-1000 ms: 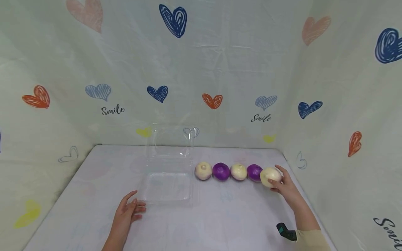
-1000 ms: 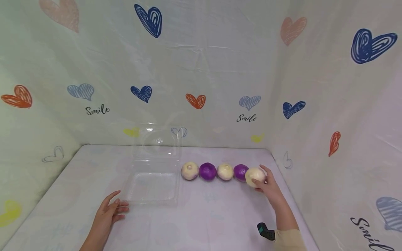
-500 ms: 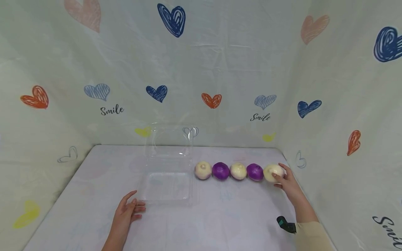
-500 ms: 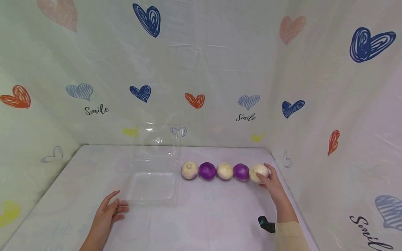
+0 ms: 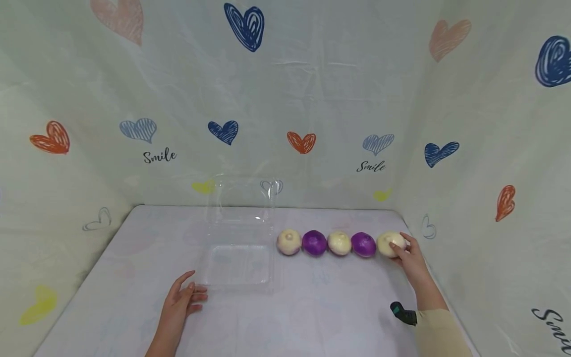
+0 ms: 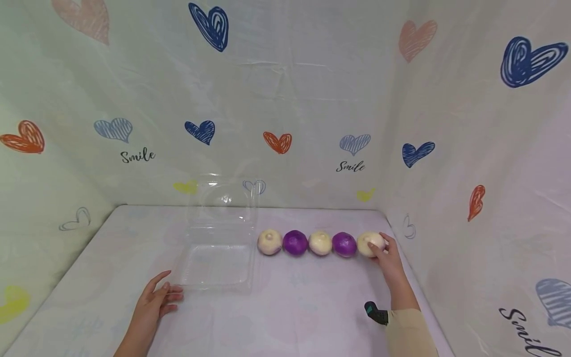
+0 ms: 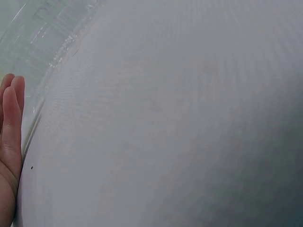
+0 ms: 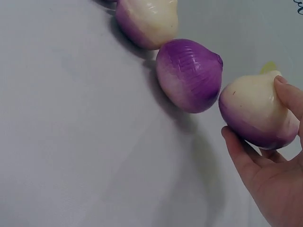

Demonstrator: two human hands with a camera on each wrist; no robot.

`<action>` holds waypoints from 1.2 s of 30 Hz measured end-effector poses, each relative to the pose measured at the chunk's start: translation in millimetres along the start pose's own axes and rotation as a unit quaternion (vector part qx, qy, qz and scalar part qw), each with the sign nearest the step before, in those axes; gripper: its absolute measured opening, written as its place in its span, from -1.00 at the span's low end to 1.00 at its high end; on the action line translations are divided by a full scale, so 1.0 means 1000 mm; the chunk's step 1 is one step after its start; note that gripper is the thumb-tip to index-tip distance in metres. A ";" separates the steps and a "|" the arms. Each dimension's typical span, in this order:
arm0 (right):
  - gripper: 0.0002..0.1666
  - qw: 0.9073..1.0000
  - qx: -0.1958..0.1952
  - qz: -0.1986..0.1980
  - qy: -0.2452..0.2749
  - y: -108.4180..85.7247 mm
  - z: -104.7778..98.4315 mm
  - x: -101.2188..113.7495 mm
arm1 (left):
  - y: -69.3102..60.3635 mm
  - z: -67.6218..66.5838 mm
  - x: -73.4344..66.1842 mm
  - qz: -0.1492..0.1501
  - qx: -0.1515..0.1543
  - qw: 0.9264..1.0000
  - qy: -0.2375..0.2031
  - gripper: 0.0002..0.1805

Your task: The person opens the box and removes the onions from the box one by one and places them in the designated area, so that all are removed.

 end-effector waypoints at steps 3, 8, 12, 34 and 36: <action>-0.12 1.000 -0.005 0.005 0.010 0.003 -0.001 -0.002 | 0.000 0.000 0.000 -0.001 -0.003 1.000 0.001 -0.49; -0.15 0.999 -0.009 0.016 0.041 0.006 -0.002 -0.008 | 0.000 0.000 -0.001 -0.002 -0.004 1.000 0.006 -0.49; -0.16 0.996 -0.009 0.020 0.083 0.011 -0.005 -0.016 | -0.001 0.000 -0.002 0.000 -0.005 1.000 0.005 -0.50; -0.61 0.978 -0.108 0.027 0.174 0.013 -0.018 -0.049 | 0.000 -0.001 0.000 -0.002 -0.012 1.000 0.006 -0.51; -0.53 0.978 -0.122 0.023 0.167 0.011 -0.020 -0.050 | 0.000 0.000 0.000 -0.004 -0.012 1.000 0.007 -0.50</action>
Point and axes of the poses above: each hand's wrist, its own y-axis towards the middle knuckle, its own z-axis out of the palm, x = y × z, the point moved 8 cm from there along y, towards the middle knuckle, and after that the axes turned 3 degrees about z, right-handed, at the moved point
